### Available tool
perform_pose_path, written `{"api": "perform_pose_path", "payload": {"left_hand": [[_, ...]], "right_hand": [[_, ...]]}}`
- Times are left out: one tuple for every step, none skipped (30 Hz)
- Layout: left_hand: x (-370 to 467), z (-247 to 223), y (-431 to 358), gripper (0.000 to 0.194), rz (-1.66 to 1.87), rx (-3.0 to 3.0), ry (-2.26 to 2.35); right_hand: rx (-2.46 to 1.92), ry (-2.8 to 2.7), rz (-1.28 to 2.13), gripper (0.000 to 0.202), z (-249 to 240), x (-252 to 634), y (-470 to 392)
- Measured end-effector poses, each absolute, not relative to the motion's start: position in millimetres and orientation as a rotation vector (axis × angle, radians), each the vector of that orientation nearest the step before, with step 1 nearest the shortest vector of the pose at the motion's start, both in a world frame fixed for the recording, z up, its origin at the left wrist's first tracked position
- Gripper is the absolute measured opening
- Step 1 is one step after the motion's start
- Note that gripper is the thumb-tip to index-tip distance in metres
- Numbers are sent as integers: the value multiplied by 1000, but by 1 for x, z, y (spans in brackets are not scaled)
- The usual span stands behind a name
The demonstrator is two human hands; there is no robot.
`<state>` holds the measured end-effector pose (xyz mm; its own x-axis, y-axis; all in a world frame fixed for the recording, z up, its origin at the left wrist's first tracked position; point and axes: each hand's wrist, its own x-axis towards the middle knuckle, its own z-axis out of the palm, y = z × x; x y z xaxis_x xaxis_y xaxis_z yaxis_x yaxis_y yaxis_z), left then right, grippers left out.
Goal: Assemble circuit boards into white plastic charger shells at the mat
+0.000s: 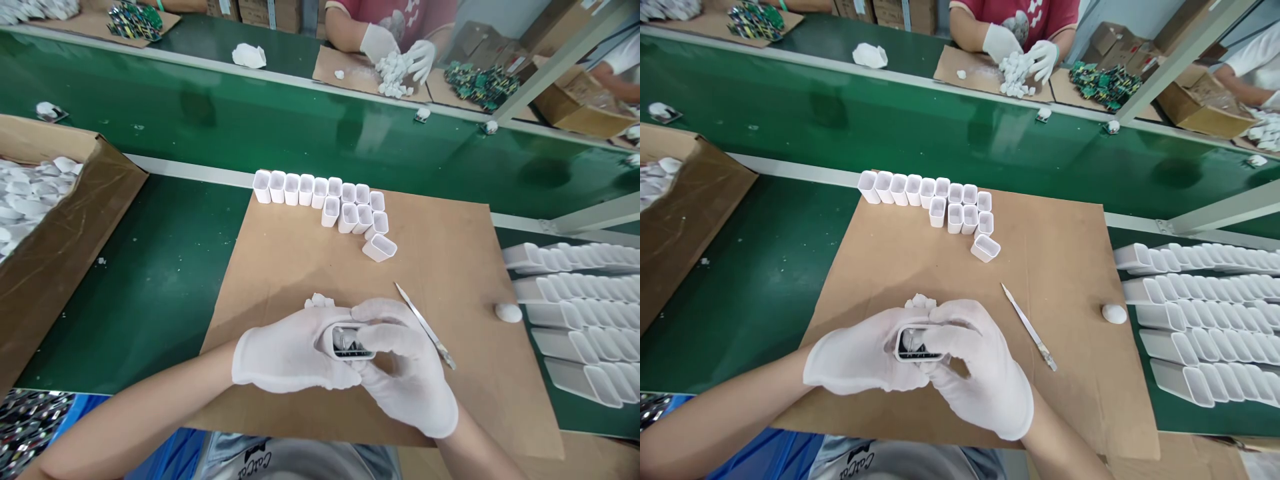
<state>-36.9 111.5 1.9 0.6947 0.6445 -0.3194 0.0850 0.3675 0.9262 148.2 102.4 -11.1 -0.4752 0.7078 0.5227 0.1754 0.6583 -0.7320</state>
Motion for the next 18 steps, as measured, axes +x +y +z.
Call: {"api": "perform_pose_path", "payload": {"left_hand": [[-37,3,112,18,407,1192,757],[-37,4,112,16,412,1214,750],[-36,6,113,14,419,1223,730],[-36,7,113,12,429,1224,707],[-36,7,113,12,436,1222,681],[-35,7,113,12,442,1219,660],[-35,7,112,12,444,1224,652],[-35,7,112,13,446,1236,652],[-35,7,111,12,447,1257,663],[-36,7,111,12,451,1280,680],[-36,7,110,13,457,1310,703],[-36,7,110,14,465,1344,732],[-37,7,109,14,471,1380,759],[-37,7,109,15,477,1418,785],[-38,7,109,15,479,1450,803],[-38,8,109,15,479,1465,808],[-39,9,109,14,481,1462,803],[-39,10,110,13,482,1447,793]], "right_hand": [[-691,-2050,702,25,-9,147,104],[-696,-2096,638,23,-7,145,105],[-697,-2131,590,21,-4,144,106],[-696,-2151,563,20,-2,143,108],[-692,-2159,561,19,0,142,108],[-685,-2157,572,18,1,142,109],[-679,-2151,587,17,1,141,109],[-680,-2141,599,16,1,141,109],[-683,-2129,603,15,0,142,108],[-688,-2111,597,15,-1,142,107],[-688,-2089,586,15,-3,142,107],[-679,-2065,579,15,-4,143,106],[-662,-2045,578,16,-5,143,106],[-641,-2035,579,18,-5,143,105],[-622,-2035,577,18,-5,143,105],[-616,-2047,569,18,-5,143,106],[-629,-2069,549,17,-5,143,106],[-652,-2094,518,16,-5,142,105]]}}
